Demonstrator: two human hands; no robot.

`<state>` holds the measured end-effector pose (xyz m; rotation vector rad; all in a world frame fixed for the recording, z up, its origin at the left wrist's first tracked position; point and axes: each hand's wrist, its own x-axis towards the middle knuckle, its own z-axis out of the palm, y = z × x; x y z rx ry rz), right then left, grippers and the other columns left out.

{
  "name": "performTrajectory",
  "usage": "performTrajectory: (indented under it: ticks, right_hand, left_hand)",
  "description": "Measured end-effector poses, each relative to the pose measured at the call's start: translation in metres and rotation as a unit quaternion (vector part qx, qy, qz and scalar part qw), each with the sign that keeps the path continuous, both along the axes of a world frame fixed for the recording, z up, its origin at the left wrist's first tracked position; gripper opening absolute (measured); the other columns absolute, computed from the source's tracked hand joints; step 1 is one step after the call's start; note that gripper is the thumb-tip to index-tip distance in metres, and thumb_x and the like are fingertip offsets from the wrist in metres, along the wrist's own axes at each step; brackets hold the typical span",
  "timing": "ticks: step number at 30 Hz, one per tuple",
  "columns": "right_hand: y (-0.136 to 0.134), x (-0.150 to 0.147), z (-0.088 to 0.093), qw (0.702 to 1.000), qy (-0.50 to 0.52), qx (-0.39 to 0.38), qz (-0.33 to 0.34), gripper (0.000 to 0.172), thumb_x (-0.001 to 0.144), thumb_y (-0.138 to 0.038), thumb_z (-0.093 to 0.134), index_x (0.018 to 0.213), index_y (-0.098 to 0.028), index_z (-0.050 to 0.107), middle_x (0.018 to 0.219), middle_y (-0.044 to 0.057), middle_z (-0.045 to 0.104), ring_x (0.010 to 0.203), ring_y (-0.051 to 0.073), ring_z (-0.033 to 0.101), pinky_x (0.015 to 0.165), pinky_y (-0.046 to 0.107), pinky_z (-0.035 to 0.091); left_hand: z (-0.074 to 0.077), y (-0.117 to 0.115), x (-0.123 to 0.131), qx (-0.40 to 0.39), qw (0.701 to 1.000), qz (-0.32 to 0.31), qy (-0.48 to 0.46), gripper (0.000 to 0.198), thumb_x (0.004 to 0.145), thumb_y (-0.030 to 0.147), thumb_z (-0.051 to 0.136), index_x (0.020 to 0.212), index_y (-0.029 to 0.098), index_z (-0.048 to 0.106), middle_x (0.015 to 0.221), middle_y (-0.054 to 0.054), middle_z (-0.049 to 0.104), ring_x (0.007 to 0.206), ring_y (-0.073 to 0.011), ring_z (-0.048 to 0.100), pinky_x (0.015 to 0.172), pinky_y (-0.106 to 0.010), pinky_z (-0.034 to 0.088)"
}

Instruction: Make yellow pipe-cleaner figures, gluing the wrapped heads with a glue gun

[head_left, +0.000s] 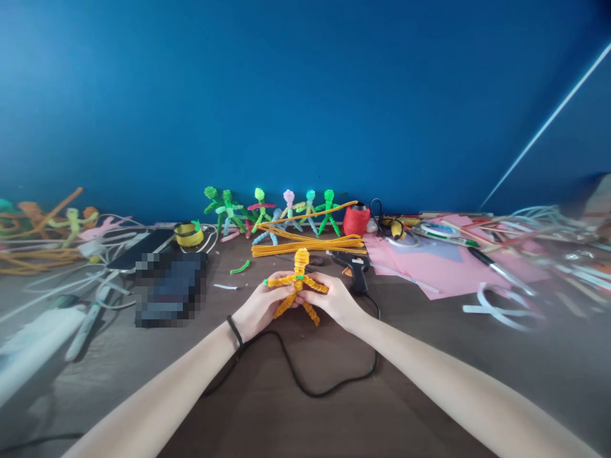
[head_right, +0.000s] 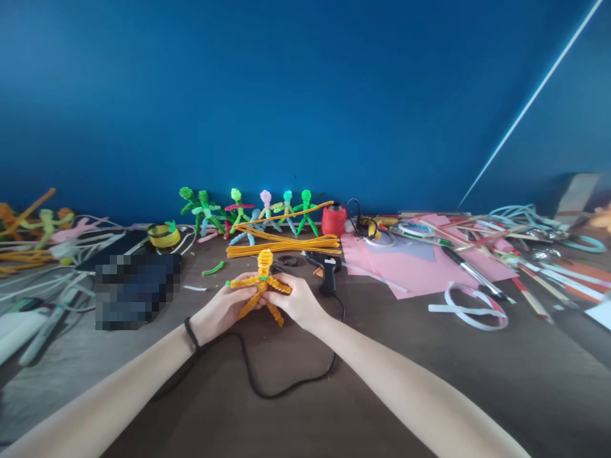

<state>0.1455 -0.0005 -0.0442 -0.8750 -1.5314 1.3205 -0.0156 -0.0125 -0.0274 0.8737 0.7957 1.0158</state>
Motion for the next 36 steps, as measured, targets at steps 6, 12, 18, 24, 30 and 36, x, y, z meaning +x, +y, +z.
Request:
performTrajectory:
  ticks: [6, 12, 18, 24, 30, 36]
  right_hand:
    - [0.000, -0.001, -0.001, 1.000, -0.006, 0.008, -0.014, 0.019, 0.067, -0.020, 0.061, 0.085, -0.014, 0.060, 0.082, 0.003, 0.066, 0.077, 0.017, 0.061, 0.073, 0.030, 0.047]
    - [0.001, -0.002, 0.004, 0.998, 0.014, -0.043, -0.041, 0.020, 0.066, -0.024, 0.062, 0.083, -0.015, 0.060, 0.071, 0.001, 0.061, 0.062, 0.014, 0.056, 0.059, 0.027, 0.046]
    - [0.018, 0.009, 0.015, 0.993, 0.021, -0.019, -0.110, 0.019, 0.064, -0.027, 0.064, 0.079, -0.015, 0.060, 0.064, 0.000, 0.057, 0.054, 0.011, 0.050, 0.054, 0.027, 0.043]
    - [0.029, 0.015, 0.026, 0.993, -0.002, 0.020, -0.118, 0.019, 0.066, -0.028, 0.063, 0.079, -0.014, 0.060, 0.069, 0.001, 0.059, 0.056, 0.011, 0.051, 0.054, 0.026, 0.044]
    - [0.055, 0.014, 0.038, 0.991, -0.052, 0.084, -0.088, 0.022, 0.067, -0.029, 0.062, 0.084, -0.015, 0.063, 0.084, 0.005, 0.066, 0.080, 0.020, 0.061, 0.071, 0.032, 0.046]
    - [0.116, 0.023, 0.066, 0.960, -0.146, 0.165, -0.174, 0.022, 0.068, -0.029, 0.059, 0.085, -0.014, 0.062, 0.087, 0.007, 0.067, 0.082, 0.023, 0.062, 0.074, 0.033, 0.045]
  left_hand:
    - [-0.001, 0.000, -0.001, 0.016, 1.000, -0.013, -0.007, 0.034, 0.062, 0.008, 0.068, 0.094, 0.015, 0.058, 0.077, -0.004, 0.067, 0.068, -0.0144, 0.063, 0.068, -0.027, 0.046]
    - [0.001, 0.001, -0.003, -0.005, 1.000, -0.006, -0.005, 0.025, 0.065, 0.008, 0.067, 0.089, 0.013, 0.062, 0.085, -0.006, 0.067, 0.075, -0.0158, 0.063, 0.078, -0.030, 0.045]
    - [0.005, 0.003, -0.004, -0.028, 1.000, 0.007, 0.000, 0.028, 0.065, 0.007, 0.066, 0.090, 0.017, 0.059, 0.088, -0.002, 0.063, 0.079, -0.0153, 0.064, 0.079, -0.030, 0.047]
    - [0.002, 0.004, -0.006, -0.023, 0.999, -0.010, -0.024, 0.024, 0.069, 0.011, 0.064, 0.092, 0.017, 0.057, 0.089, -0.004, 0.063, 0.081, -0.0149, 0.062, 0.078, -0.029, 0.046]
    - [-0.001, 0.006, -0.007, -0.039, 0.998, 0.011, -0.041, 0.025, 0.070, 0.013, 0.064, 0.093, 0.018, 0.057, 0.085, -0.004, 0.064, 0.077, -0.0156, 0.063, 0.077, -0.031, 0.045]
    - [0.001, 0.004, -0.010, -0.038, 0.999, -0.001, -0.038, 0.021, 0.072, 0.017, 0.063, 0.092, 0.015, 0.059, 0.083, -0.006, 0.063, 0.076, -0.0154, 0.062, 0.076, -0.030, 0.044]
